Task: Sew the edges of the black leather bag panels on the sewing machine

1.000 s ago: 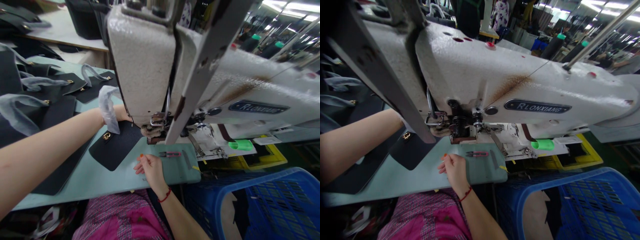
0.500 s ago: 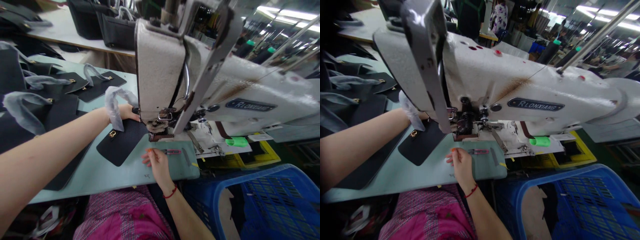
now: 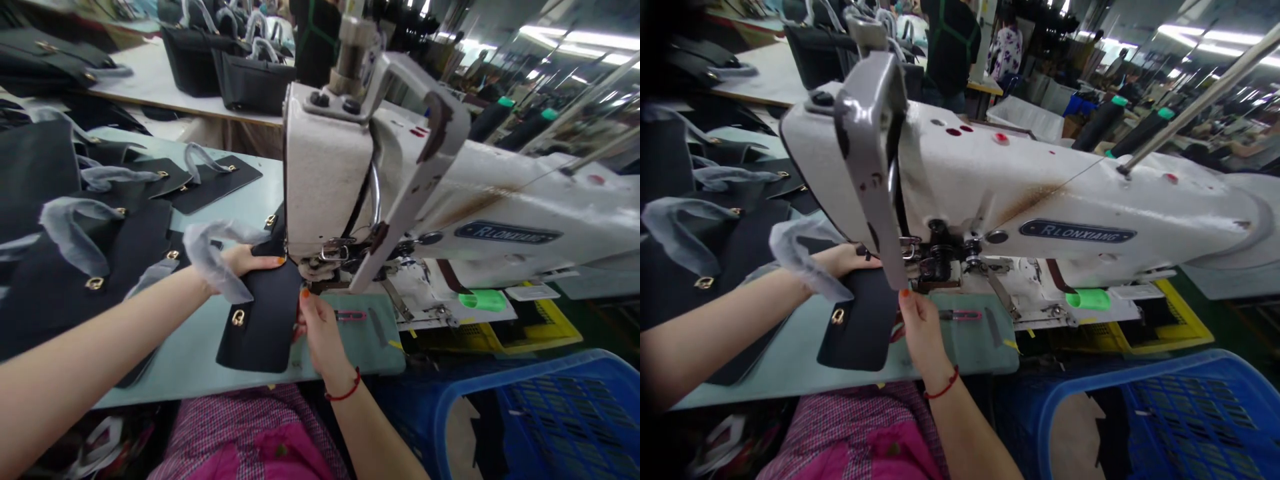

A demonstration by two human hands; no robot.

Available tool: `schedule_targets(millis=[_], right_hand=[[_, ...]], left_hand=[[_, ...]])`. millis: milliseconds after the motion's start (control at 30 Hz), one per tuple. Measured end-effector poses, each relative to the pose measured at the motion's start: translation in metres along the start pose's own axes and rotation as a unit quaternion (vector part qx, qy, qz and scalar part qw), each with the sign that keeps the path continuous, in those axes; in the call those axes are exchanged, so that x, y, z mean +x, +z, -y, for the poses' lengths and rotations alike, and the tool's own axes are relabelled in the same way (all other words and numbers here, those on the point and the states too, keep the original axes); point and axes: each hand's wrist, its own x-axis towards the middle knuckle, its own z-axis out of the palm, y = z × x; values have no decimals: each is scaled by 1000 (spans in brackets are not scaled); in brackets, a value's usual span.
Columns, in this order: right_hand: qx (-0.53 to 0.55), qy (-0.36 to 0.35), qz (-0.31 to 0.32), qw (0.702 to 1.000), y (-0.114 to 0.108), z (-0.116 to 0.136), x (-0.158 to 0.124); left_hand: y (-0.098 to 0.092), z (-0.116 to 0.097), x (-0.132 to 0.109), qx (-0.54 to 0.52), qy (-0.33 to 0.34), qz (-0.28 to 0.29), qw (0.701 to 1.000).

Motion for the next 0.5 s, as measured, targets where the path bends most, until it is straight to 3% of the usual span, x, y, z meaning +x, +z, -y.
schedule_targets(millis=[200,367,500], right_hand=[[-29,31,-8,999,0,4,0],[-91,13,-14,996,-2,5,1],[-146,-20,-18,989,-6,5,1]], left_hand=[[21,15,-34,-202,-155,-22,967],[31,10,-30,-210,-174,10,962],[39,9,-28,-216,-162,-57,961]])
